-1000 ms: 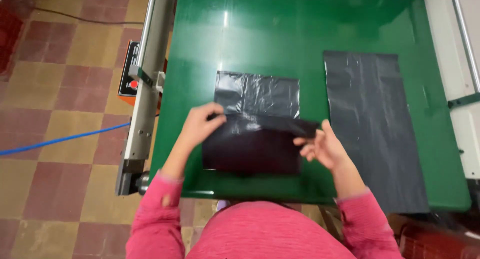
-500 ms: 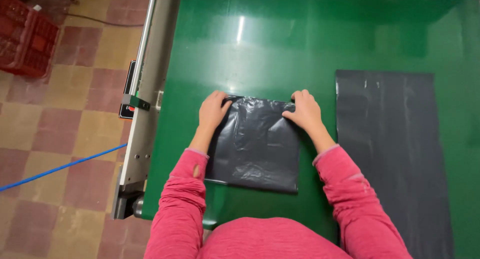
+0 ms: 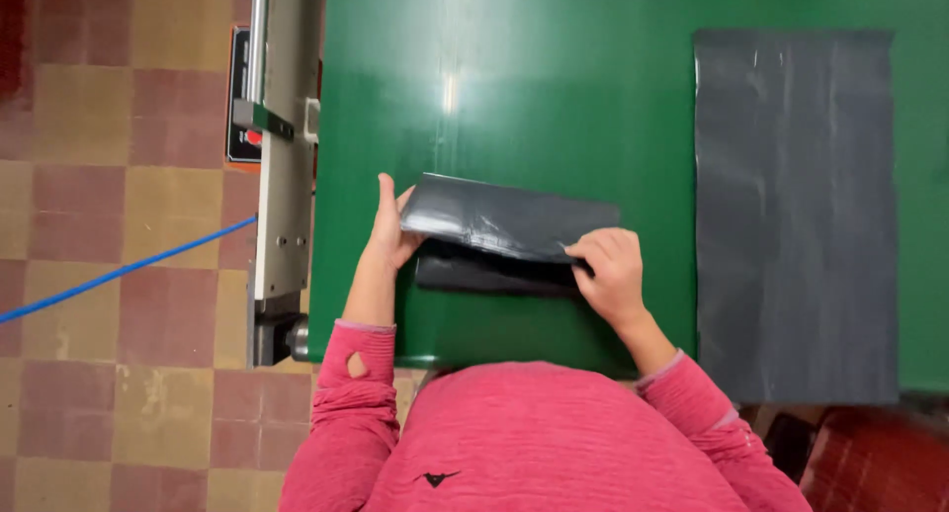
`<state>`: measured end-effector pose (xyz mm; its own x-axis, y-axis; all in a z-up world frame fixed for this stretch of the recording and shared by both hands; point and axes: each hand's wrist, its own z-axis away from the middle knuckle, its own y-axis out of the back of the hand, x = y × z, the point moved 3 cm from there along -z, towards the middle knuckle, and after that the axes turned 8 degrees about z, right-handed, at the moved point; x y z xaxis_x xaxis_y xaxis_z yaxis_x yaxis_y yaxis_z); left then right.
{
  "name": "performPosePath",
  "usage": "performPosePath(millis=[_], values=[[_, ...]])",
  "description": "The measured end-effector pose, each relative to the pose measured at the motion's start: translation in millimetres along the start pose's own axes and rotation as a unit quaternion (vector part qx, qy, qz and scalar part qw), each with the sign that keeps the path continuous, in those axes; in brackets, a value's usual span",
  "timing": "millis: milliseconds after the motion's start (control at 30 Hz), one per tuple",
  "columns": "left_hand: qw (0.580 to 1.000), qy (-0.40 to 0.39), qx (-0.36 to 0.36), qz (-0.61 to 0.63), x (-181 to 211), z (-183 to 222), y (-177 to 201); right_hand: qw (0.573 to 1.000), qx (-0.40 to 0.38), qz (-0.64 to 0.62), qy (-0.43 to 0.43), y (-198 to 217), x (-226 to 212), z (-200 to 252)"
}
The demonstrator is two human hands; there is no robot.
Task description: Folding plastic bags on a conveyor belt and placing them into a basket.
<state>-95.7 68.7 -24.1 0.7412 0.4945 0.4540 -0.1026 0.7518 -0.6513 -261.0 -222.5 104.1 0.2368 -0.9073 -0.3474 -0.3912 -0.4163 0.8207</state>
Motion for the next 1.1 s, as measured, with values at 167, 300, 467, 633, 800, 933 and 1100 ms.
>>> performPosePath(millis=[167,300,467,633,800,933,1100], values=[[0.979,-0.149,-0.048,-0.133,-30,5,41,0.999,-0.014,0.039,-0.009,-19,-14,58],[0.809,-0.402,0.059,-0.425,-24,93,-5,0.997,-0.007,0.075,-0.015,-22,-13,67],[0.385,-0.563,-0.104,-0.724,-37,134,-11,0.991,-0.034,0.130,-0.022,-21,-42,65],[0.314,-0.351,-0.233,-0.851,-61,104,-26,0.994,-0.078,0.079,0.017,-33,-120,55],[0.546,-0.275,-0.414,-0.675,-70,80,-88,0.996,-0.024,-0.087,-0.018,-81,-92,129],[0.730,-0.002,-0.308,-0.611,-101,-71,-27,0.921,-0.058,-0.179,-0.342,-124,-25,176],[0.720,-0.238,-0.217,-0.615,-82,-13,-78,0.606,0.046,-0.571,-0.552,-151,51,182]])
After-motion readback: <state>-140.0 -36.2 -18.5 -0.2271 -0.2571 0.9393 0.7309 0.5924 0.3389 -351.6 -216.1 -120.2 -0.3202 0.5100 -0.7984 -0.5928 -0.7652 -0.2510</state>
